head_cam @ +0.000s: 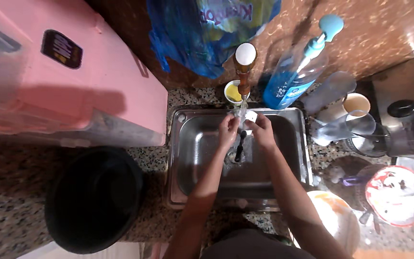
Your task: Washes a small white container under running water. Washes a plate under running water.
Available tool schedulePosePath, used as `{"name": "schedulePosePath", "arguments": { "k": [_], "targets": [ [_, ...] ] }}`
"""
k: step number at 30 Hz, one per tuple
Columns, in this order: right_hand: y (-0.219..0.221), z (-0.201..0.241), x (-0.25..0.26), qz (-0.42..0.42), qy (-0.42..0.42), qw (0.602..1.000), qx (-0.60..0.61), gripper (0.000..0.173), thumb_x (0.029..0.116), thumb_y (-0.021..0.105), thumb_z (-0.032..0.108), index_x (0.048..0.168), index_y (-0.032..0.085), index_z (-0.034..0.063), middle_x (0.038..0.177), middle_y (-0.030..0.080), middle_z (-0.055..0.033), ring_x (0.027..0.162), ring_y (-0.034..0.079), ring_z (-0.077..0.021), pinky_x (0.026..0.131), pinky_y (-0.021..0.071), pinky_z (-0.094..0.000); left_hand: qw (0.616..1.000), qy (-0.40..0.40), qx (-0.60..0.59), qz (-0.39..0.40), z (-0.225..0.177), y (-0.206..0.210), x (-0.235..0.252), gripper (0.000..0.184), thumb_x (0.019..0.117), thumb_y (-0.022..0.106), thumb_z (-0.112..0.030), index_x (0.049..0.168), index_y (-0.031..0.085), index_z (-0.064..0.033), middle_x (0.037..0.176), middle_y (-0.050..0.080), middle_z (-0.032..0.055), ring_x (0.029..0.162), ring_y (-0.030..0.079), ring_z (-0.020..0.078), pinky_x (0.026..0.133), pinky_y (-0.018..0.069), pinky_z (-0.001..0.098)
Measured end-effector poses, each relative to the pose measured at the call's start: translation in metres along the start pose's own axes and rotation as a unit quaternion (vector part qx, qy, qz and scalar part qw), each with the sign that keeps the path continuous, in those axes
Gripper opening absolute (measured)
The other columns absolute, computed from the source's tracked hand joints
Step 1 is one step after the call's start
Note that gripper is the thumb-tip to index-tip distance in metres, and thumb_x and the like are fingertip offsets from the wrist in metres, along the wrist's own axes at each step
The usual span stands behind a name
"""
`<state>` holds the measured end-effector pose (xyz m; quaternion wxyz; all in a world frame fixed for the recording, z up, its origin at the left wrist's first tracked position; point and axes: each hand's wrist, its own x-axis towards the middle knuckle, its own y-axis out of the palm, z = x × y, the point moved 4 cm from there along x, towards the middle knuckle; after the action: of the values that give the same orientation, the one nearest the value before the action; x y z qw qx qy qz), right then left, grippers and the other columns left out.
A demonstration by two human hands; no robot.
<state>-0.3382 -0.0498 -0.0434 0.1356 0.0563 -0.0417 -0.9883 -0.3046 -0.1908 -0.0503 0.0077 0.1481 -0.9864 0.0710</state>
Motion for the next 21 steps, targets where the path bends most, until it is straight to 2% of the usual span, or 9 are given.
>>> {"name": "schedulePosePath", "arguments": {
  "k": [3,6,7,9,11,13,15,17,21],
  "targets": [
    [0.005,-0.005,0.003,-0.007,-0.014,0.999,-0.037,0.017,0.0966,0.066,0.009,0.108,0.062,-0.0023,0.087,0.069,-0.0050,0.075,0.067,-0.0074,0.070,0.0584,-0.0274,0.999,-0.051,0.004,-0.013,-0.005,0.010,0.011,0.031,0.1049,0.059,-0.023,0.111,0.067,0.0058,0.094,0.069,0.0116,0.086,0.064,0.0114,0.085,0.0544,0.0315],
    [0.010,-0.008,0.002,-0.071,-0.023,0.994,-0.076,0.027,0.1030,0.060,0.023,0.091,0.068,0.0000,0.071,0.064,-0.0021,0.060,0.060,-0.0080,0.062,0.0542,-0.0307,0.993,-0.089,0.046,-0.067,-0.003,0.022,0.022,0.041,0.1068,0.055,-0.032,0.088,0.068,0.0024,0.073,0.060,0.0057,0.068,0.056,0.0106,0.070,0.0504,0.0325],
    [0.010,-0.006,0.002,-0.090,-0.028,0.992,-0.086,0.033,0.1057,0.056,0.025,0.086,0.066,0.0004,0.067,0.060,-0.0009,0.058,0.057,-0.0075,0.060,0.0520,-0.0304,0.992,-0.091,0.057,-0.065,-0.006,0.025,0.025,0.044,0.1092,0.049,-0.031,0.088,0.067,0.0036,0.073,0.059,0.0066,0.069,0.055,0.0122,0.071,0.0491,0.0340],
    [0.006,-0.004,0.002,-0.103,-0.043,0.990,-0.090,0.039,0.1091,0.048,0.025,0.082,0.062,0.0008,0.065,0.056,0.0000,0.059,0.057,-0.0067,0.062,0.0530,-0.0295,0.995,-0.064,0.062,-0.048,-0.011,0.027,0.026,0.044,0.1114,0.040,-0.024,0.099,0.068,0.0073,0.081,0.063,0.0124,0.078,0.060,0.0170,0.080,0.0523,0.0386],
    [0.001,-0.002,0.003,-0.112,-0.057,0.989,-0.075,0.041,0.1105,0.043,0.024,0.082,0.061,0.0014,0.066,0.057,-0.0002,0.060,0.059,-0.0068,0.063,0.0544,-0.0293,0.998,-0.016,0.055,-0.026,-0.016,0.029,0.024,0.039,0.1108,0.039,-0.021,0.101,0.063,0.0073,0.082,0.058,0.0102,0.077,0.056,0.0142,0.077,0.0494,0.0338],
    [-0.003,-0.002,0.005,-0.136,-0.056,0.988,-0.051,0.043,0.1116,0.039,0.025,0.083,0.060,0.0018,0.064,0.056,0.0003,0.058,0.057,-0.0067,0.060,0.0531,-0.0287,0.998,-0.015,0.022,0.062,-0.024,0.027,0.017,0.035,0.1091,0.045,-0.016,0.128,0.057,0.0107,0.109,0.066,0.0205,0.101,0.065,0.0204,0.094,0.0519,0.0373],
    [-0.008,-0.003,0.009,-0.145,-0.049,0.987,-0.041,0.043,0.1125,0.035,0.026,0.090,0.061,0.0005,0.068,0.058,-0.0014,0.061,0.060,-0.0077,0.064,0.0558,-0.0302,0.989,-0.013,-0.038,0.141,-0.023,0.027,0.011,0.041,0.1039,0.051,-0.008,0.140,0.047,0.0098,0.125,0.064,0.0221,0.114,0.064,0.0210,0.102,0.0517,0.0373],
    [-0.008,-0.001,0.013,-0.120,-0.055,0.990,-0.055,0.038,0.1124,0.036,0.025,0.096,0.059,-0.0005,0.072,0.058,-0.0024,0.066,0.060,-0.0076,0.067,0.0557,-0.0297,0.986,-0.020,-0.076,0.144,-0.019,0.019,0.008,0.042,0.0977,0.058,-0.002,0.138,0.051,0.0084,0.122,0.067,0.0189,0.110,0.067,0.0182,0.098,0.0551,0.0364],
    [0.000,0.004,0.009,0.010,-0.023,0.995,-0.096,0.032,0.1080,0.048,0.015,0.129,0.056,-0.0086,0.111,0.068,-0.0165,0.101,0.067,-0.0137,0.094,0.0554,-0.0330,0.997,-0.044,-0.052,0.019,-0.012,0.001,0.016,0.019,0.0930,0.073,-0.009,0.107,0.070,0.0045,0.096,0.073,0.0097,0.087,0.069,0.0122,0.083,0.0590,0.0333]
  ]
}}
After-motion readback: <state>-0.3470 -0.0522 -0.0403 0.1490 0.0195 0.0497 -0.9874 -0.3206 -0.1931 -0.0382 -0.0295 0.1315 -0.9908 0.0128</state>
